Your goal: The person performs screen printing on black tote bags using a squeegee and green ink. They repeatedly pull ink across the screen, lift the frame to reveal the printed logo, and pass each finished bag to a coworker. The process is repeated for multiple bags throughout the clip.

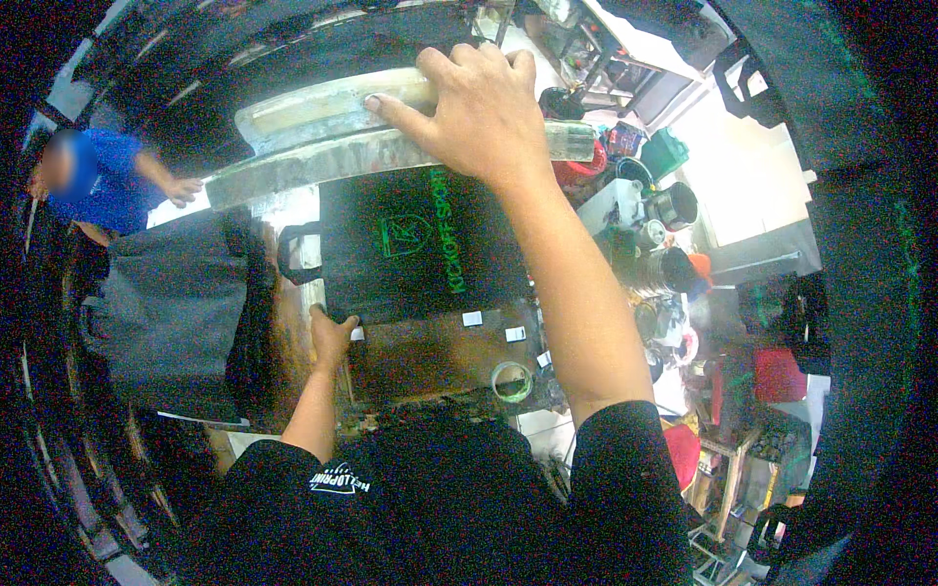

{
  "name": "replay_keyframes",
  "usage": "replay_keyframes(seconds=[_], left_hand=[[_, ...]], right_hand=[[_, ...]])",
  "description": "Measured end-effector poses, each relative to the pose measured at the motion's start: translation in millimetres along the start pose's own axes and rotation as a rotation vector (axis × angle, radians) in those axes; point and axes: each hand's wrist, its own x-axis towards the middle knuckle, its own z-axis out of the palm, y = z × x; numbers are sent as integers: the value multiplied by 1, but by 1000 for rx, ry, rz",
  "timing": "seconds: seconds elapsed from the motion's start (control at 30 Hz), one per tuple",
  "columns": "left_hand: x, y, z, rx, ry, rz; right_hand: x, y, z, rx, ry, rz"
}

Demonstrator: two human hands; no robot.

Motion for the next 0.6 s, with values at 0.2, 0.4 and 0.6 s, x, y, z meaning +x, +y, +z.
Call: replay_keyframes(seconds=[0.2,0.4,0.6], left_hand=[[17,27,-20,-126,119,224],[76,86,-156,-340,187,420],[65,67,-363,-593,163,200]], right_hand=[[12,5,-1,0,-11,11],[21,7,0,0,-23,-1],[3,-8,-13,-12,-77,21]])
